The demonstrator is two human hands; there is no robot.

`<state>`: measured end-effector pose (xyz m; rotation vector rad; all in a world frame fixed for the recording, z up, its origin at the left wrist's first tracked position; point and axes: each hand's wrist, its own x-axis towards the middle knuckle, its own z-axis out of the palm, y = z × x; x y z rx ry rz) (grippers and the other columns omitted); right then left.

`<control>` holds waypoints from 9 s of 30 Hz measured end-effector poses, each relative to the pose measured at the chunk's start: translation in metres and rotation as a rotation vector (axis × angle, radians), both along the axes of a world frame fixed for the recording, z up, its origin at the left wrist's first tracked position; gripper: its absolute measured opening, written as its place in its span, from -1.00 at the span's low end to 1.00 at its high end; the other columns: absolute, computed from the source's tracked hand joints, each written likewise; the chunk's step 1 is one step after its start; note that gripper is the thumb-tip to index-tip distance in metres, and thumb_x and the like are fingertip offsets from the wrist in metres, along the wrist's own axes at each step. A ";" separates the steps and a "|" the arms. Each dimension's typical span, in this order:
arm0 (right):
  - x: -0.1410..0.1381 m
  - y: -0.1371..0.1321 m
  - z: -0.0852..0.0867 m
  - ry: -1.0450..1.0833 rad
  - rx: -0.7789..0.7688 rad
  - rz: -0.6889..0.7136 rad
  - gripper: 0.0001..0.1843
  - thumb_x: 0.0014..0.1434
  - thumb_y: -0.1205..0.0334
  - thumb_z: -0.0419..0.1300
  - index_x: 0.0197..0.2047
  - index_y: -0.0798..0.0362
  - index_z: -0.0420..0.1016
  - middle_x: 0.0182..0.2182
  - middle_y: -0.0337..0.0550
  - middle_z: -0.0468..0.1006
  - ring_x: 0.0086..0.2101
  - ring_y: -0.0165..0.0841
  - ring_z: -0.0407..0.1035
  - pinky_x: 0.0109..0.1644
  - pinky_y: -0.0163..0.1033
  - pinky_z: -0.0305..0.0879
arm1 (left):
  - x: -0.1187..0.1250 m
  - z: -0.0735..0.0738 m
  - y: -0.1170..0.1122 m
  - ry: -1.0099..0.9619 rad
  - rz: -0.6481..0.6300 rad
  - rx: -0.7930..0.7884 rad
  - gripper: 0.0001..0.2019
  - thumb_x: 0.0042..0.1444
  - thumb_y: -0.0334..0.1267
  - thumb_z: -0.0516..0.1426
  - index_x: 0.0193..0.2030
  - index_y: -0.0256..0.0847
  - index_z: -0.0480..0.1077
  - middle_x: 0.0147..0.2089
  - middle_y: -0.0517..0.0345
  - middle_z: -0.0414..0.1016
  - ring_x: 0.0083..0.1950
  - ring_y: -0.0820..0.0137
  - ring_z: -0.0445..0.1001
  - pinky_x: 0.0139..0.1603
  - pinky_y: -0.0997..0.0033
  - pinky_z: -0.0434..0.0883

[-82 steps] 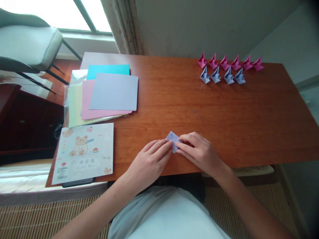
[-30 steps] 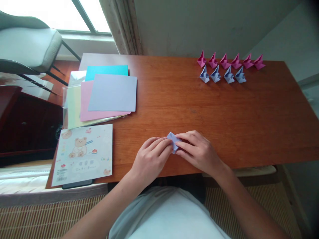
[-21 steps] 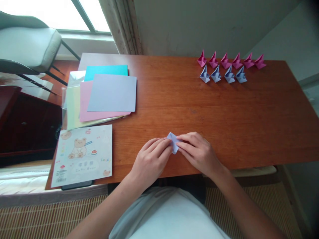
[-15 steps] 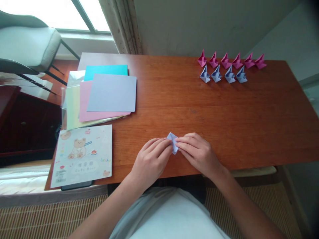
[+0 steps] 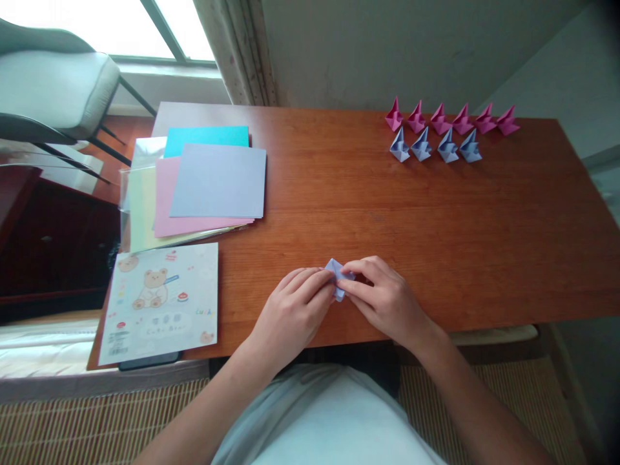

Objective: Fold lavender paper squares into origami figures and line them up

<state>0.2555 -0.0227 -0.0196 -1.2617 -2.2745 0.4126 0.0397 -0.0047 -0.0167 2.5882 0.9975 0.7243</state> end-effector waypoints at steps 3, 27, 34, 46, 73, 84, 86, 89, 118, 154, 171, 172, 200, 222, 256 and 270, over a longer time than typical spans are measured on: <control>-0.002 0.000 0.001 0.009 -0.023 -0.021 -0.78 0.34 0.36 0.18 -0.03 -0.03 0.61 -0.05 -0.03 0.58 -0.11 -0.22 0.39 -0.04 -0.07 0.44 | 0.000 0.002 0.001 0.050 0.053 0.042 -0.89 0.32 -0.35 0.16 -0.08 -0.23 0.50 0.03 0.04 0.61 0.03 0.23 0.53 0.09 0.17 0.47; -0.012 0.001 0.000 0.200 -0.110 -0.185 -0.82 0.35 0.33 0.18 -0.08 -0.06 0.60 -0.15 -0.12 0.63 -0.14 -0.24 0.44 -0.03 -0.06 0.48 | 0.013 -0.003 -0.007 -0.072 0.246 -0.012 -0.87 0.30 -0.35 0.16 -0.08 -0.14 0.51 -0.02 0.10 0.67 -0.06 0.25 0.57 -0.04 0.19 0.52; -0.013 0.000 -0.001 0.219 -0.112 -0.196 -0.82 0.34 0.33 0.19 -0.13 -0.06 0.62 -0.16 -0.12 0.63 -0.13 -0.23 0.44 -0.02 -0.07 0.47 | 0.013 -0.006 -0.011 -0.034 0.297 -0.018 -0.89 0.28 -0.34 0.18 -0.09 -0.13 0.51 0.12 0.08 0.61 0.03 0.18 0.53 0.02 0.10 0.50; -0.012 -0.004 -0.002 0.190 -0.105 -0.168 -0.84 0.33 0.34 0.21 -0.12 -0.03 0.62 -0.11 -0.12 0.61 -0.11 -0.25 0.41 0.01 -0.08 0.46 | 0.014 -0.004 -0.014 -0.044 0.301 -0.049 -0.89 0.27 -0.33 0.19 -0.09 -0.14 0.51 0.10 0.08 0.62 0.03 0.17 0.52 0.04 0.11 0.49; -0.007 -0.015 -0.004 0.084 -0.062 -0.125 -0.82 0.33 0.34 0.21 -0.03 0.03 0.58 0.01 -0.07 0.59 0.00 -0.22 0.41 0.15 -0.03 0.40 | -0.024 0.010 -0.012 0.356 -0.129 -0.088 -0.42 0.39 0.01 0.01 0.42 -0.27 0.22 0.53 0.01 0.06 0.54 0.05 0.01 0.51 -0.02 -0.05; -0.005 -0.014 -0.004 0.012 0.028 -0.086 -0.81 0.32 0.36 0.22 -0.03 0.02 0.58 0.02 -0.05 0.60 0.07 -0.20 0.43 0.15 -0.03 0.41 | -0.024 0.015 -0.015 0.404 -0.178 -0.140 -0.14 0.30 0.27 -0.04 0.50 -0.40 0.04 0.56 -0.22 -0.10 0.57 -0.04 -0.11 0.53 -0.12 -0.17; -0.004 -0.016 -0.005 -0.010 0.066 -0.071 -0.80 0.32 0.38 0.22 -0.03 0.03 0.58 0.04 -0.04 0.61 0.09 -0.19 0.43 0.14 -0.04 0.41 | -0.023 0.013 -0.017 0.415 -0.182 -0.130 -0.11 0.29 0.29 -0.06 0.50 -0.44 0.02 0.56 -0.26 -0.13 0.57 -0.05 -0.15 0.53 -0.12 -0.20; -0.002 -0.019 -0.005 -0.048 0.093 -0.039 -0.77 0.32 0.43 0.20 0.00 0.06 0.57 0.07 -0.02 0.61 0.13 -0.18 0.41 0.16 -0.05 0.40 | -0.021 0.011 -0.019 0.432 -0.185 -0.099 -0.07 0.28 0.31 -0.07 0.49 -0.51 0.01 0.56 -0.33 -0.15 0.57 -0.08 -0.17 0.53 -0.12 -0.22; -0.016 -0.052 -0.006 -0.283 0.091 -0.048 -0.53 0.36 0.49 0.04 0.29 0.15 0.41 0.32 0.06 0.37 0.33 -0.05 0.19 0.33 0.12 0.29 | -0.024 0.010 -0.033 0.399 -0.053 0.029 -0.34 0.37 0.07 0.00 0.40 -0.45 0.23 0.44 -0.21 0.25 0.47 0.03 0.16 0.48 0.00 0.04; -0.022 -0.017 0.003 -0.256 0.026 -0.080 -0.46 0.35 0.45 0.03 0.37 0.11 0.29 0.32 -0.09 0.39 0.03 -0.12 0.35 0.04 0.04 0.38 | -0.005 0.007 -0.024 0.463 -0.072 0.024 -0.31 0.33 0.11 0.06 0.37 -0.45 0.25 0.47 -0.28 0.18 0.49 0.01 0.16 0.48 0.01 0.14; -0.023 -0.018 0.005 -0.283 0.032 -0.122 -0.54 0.37 0.44 0.04 0.30 0.15 0.36 0.31 -0.10 0.40 0.05 -0.16 0.36 0.07 -0.02 0.38 | -0.004 0.007 -0.027 0.429 -0.057 0.002 -0.33 0.35 0.08 0.05 0.39 -0.44 0.24 0.48 -0.26 0.15 0.49 0.02 0.16 0.48 0.03 0.17; -0.024 -0.018 0.006 -0.309 0.041 -0.126 -0.56 0.37 0.43 0.04 0.28 0.15 0.39 0.30 -0.12 0.42 0.04 -0.15 0.36 0.04 -0.03 0.38 | -0.004 0.007 -0.027 0.429 -0.058 0.001 -0.33 0.35 0.08 0.05 0.38 -0.44 0.24 0.48 -0.26 0.15 0.49 0.02 0.16 0.48 0.03 0.17; 0.021 0.010 -0.001 -0.067 0.038 0.074 -0.75 0.36 0.25 0.20 0.07 0.04 0.54 0.08 -0.10 0.61 -0.02 -0.19 0.41 0.11 -0.01 0.43 | -0.023 0.009 -0.013 0.333 -0.223 -0.091 -0.26 0.31 0.17 0.04 0.44 -0.32 0.17 0.51 -0.34 0.04 0.53 -0.09 0.02 0.48 -0.12 0.07; 0.019 0.004 -0.004 -0.157 0.146 0.072 -0.76 0.33 0.28 0.23 0.04 0.00 0.60 0.07 -0.09 0.63 -0.02 -0.19 0.45 0.02 -0.05 0.45 | -0.016 0.004 0.000 0.146 -0.095 -0.038 -0.64 0.37 -0.33 0.05 0.25 -0.36 0.37 0.30 -0.07 0.47 0.31 0.18 0.40 0.33 0.10 0.36; 0.010 -0.003 0.001 -0.173 0.158 0.009 -0.75 0.35 0.36 0.17 0.04 0.04 0.60 0.09 -0.12 0.62 -0.05 -0.19 0.44 0.00 -0.06 0.44 | -0.008 -0.001 -0.001 0.110 -0.014 0.028 -0.77 0.33 -0.37 0.11 0.06 -0.25 0.50 0.18 0.03 0.57 0.20 0.16 0.49 0.18 0.13 0.47; 0.010 -0.003 0.001 -0.152 0.141 0.003 -0.75 0.36 0.36 0.17 0.04 0.00 0.60 0.09 -0.13 0.62 -0.05 -0.19 0.45 0.00 -0.05 0.44 | -0.008 0.001 0.004 0.120 -0.022 0.045 -0.80 0.34 -0.33 0.13 0.04 -0.23 0.50 0.15 0.09 0.60 0.16 0.20 0.51 0.13 0.18 0.45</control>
